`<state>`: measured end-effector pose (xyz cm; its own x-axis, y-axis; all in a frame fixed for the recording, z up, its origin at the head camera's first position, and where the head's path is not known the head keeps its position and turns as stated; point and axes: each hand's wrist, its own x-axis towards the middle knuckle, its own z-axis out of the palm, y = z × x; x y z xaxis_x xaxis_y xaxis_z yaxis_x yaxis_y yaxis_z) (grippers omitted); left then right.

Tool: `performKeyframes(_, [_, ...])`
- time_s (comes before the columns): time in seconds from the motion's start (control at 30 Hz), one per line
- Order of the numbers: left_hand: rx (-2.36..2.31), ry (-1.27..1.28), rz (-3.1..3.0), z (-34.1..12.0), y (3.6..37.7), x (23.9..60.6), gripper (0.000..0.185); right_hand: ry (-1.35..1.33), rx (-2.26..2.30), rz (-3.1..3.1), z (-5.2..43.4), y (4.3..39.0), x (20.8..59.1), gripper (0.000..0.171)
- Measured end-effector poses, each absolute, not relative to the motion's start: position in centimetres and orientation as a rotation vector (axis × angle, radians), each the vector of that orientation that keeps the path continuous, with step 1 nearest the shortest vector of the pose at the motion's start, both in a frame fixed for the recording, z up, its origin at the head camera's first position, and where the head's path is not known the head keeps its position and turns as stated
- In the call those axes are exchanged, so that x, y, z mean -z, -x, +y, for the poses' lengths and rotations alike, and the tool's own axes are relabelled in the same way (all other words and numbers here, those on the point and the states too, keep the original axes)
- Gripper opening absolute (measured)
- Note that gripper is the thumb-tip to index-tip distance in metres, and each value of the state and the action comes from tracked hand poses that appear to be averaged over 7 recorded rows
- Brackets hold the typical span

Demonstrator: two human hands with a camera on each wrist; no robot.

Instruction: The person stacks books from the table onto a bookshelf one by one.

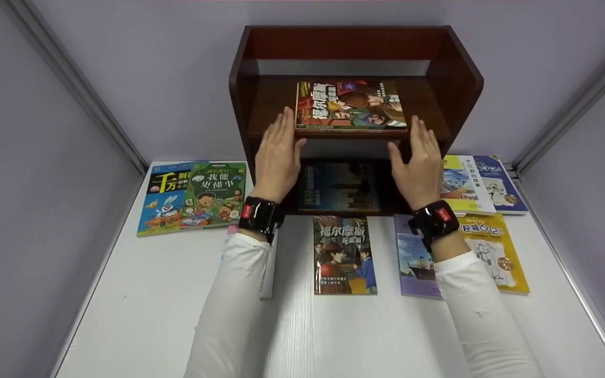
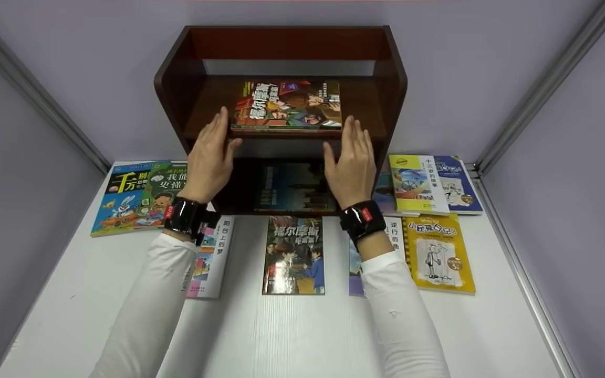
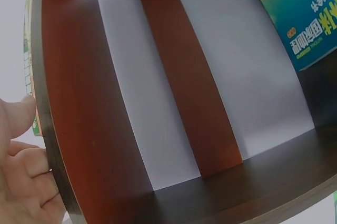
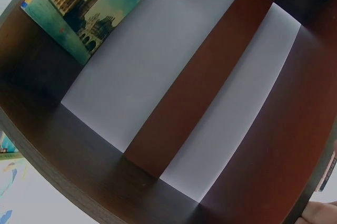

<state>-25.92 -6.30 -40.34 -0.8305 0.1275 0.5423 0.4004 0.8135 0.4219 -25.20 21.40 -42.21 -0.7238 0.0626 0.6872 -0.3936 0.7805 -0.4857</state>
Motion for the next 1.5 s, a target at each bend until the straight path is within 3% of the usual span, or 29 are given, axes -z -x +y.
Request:
performKeyframes(0.6, [0.921,0.4,-2.356,-7.0,23.2,44.2,0.067,-0.332,-1.031,-2.163,21.4,22.1,45.3,0.069])
performKeyframes(0.87, [0.936,0.355,-2.252,-7.0,21.9,47.4,0.066,-0.445,-1.08,-2.14,20.2,19.7,48.8,0.039])
performKeyframes(1.13, [0.97,0.115,-2.224,-8.2,20.5,52.8,0.048,-0.494,-1.159,-2.249,19.1,16.8,52.6,0.024])
performKeyframes(1.5, [1.05,-0.281,-2.36,-13.2,20.3,57.9,0.038,-0.457,-1.299,-2.425,17.2,12.8,58.3,0.025])
